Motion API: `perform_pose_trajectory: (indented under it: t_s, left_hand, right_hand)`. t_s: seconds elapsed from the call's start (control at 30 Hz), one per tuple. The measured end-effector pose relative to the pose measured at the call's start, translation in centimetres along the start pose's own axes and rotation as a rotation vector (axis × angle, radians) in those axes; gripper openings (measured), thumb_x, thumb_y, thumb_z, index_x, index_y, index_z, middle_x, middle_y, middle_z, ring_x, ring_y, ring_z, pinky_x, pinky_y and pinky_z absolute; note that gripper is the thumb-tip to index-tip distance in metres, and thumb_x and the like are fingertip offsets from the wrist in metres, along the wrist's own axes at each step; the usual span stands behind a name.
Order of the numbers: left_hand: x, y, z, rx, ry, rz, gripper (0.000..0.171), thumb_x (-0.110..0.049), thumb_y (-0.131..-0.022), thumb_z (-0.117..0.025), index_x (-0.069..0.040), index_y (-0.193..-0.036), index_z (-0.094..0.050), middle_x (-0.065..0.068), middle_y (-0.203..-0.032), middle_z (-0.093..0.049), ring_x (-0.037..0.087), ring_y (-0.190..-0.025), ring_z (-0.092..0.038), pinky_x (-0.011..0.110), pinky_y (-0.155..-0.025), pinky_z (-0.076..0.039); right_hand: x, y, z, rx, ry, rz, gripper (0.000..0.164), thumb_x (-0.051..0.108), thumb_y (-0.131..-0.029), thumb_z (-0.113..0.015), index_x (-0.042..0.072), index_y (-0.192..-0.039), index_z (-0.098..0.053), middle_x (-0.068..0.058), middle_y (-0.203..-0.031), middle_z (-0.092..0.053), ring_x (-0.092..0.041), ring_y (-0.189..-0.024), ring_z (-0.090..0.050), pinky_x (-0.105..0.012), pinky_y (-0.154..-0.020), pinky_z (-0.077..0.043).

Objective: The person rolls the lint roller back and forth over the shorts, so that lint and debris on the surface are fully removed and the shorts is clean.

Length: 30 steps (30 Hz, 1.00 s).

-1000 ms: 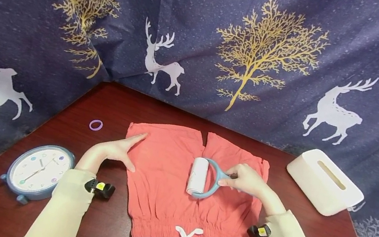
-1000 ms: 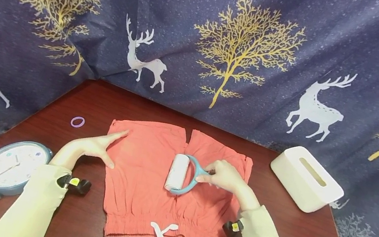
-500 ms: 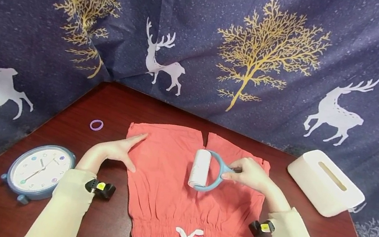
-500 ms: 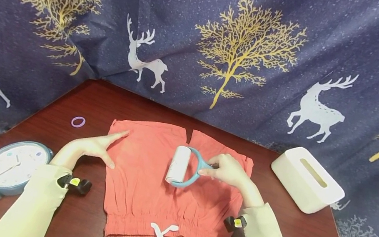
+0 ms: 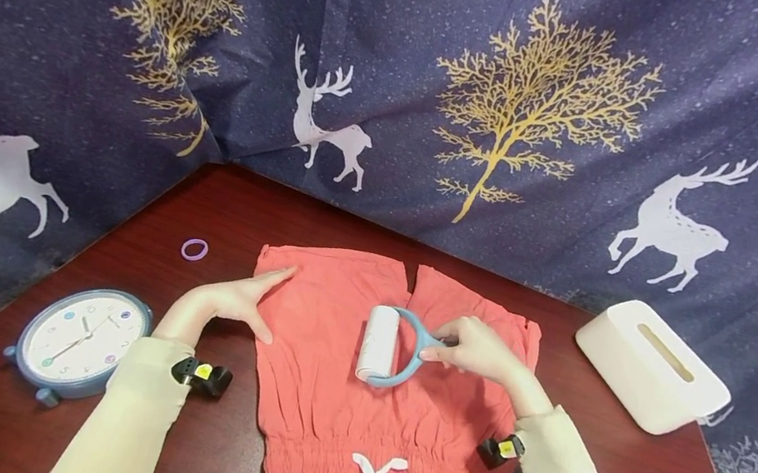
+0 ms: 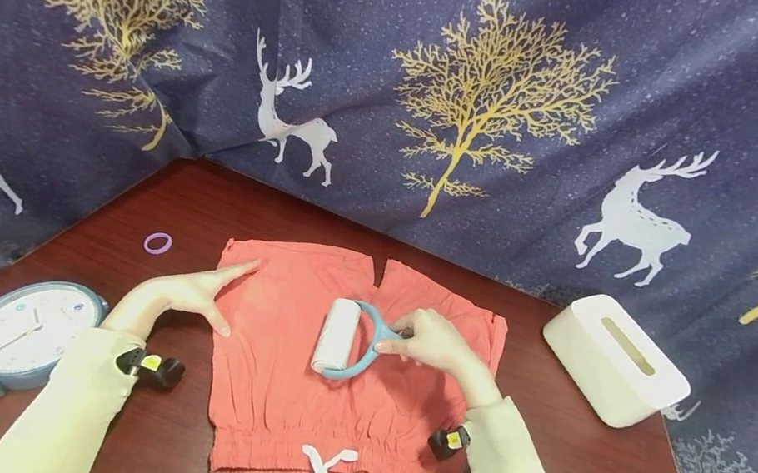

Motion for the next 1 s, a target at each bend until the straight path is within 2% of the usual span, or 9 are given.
perform_pose_trajectory:
  t_s: [0.23,0.37,0.5,0.63,1.0]
  left_hand:
    - [-0.1,0.1,-0.1,0.005,0.001,-0.007,0.126,-0.024,-0.067,-0.090,0.001,-0.156,-0.005,0.023,-0.162,-0.004,0.043,-0.148,-0.006,0.062,-0.117,-0.012]
    - [-0.1,0.1,-0.1,0.003,0.000,-0.014,0.125,-0.023,-0.067,-0.090,0.001,-0.156,-0.006,0.023,-0.162,-0.005,0.043,-0.148,-0.006,0.063,-0.117,-0.012]
    - [0.0,0.2,-0.1,0.002,0.006,-0.007,0.126,-0.025,-0.066,-0.090,0.000,-0.156,-0.006,0.022,-0.163,-0.005,0.043,-0.148,-0.006,0.063,-0.117,-0.012]
    - [0.1,0.2,0.0,-0.002,0.008,-0.002,0.126,-0.026,-0.066,-0.090,-0.001,-0.156,-0.006,0.022,-0.163,-0.005,0.042,-0.149,-0.007,0.063,-0.117,-0.013]
    - [0.0,0.2,0.0,-0.004,0.021,-0.016,0.124,-0.024,-0.066,-0.089,0.001,-0.156,-0.007,0.022,-0.163,-0.006,0.042,-0.148,-0.008,0.063,-0.117,-0.013]
  right_hand:
    - [0.1,-0.5,-0.8,0.029,0.009,-0.003,0.026,0.045,-0.084,-0.074,0.021,-0.075,-0.072,0.000,-0.057,-0.061,-0.009,-0.051,-0.057,-0.024,-0.050,-0.042]
    - [0.4,-0.7,-0.9,0.036,0.020,-0.012,0.033,0.046,-0.084,-0.073,0.016,-0.072,-0.070,0.003,-0.053,-0.055,-0.007,-0.049,-0.051,-0.024,-0.050,-0.040]
    - [0.9,-1.1,-1.0,0.037,0.034,-0.014,0.032,0.046,-0.084,-0.073,0.017,-0.072,-0.070,0.009,-0.050,-0.050,-0.006,-0.047,-0.046,-0.024,-0.050,-0.039]
    - [1.4,-1.7,-1.0,0.045,0.041,-0.015,0.028,0.043,-0.085,-0.073,0.018,-0.073,-0.070,0.009,-0.050,-0.049,-0.006,-0.047,-0.045,-0.026,-0.051,-0.041]
    - [2.4,-2.7,-0.9,0.078,0.048,-0.039,0.032,0.041,-0.085,-0.074,0.011,-0.072,-0.070,0.008,-0.048,-0.046,-0.007,-0.045,-0.041,-0.026,-0.050,-0.037]
Point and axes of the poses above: each hand's wrist, its own y-axis away from the middle knuckle, its own z-axis out of the back of the hand, x = y × z, the point moved 2 cm from there along -y, towards the middle knuckle
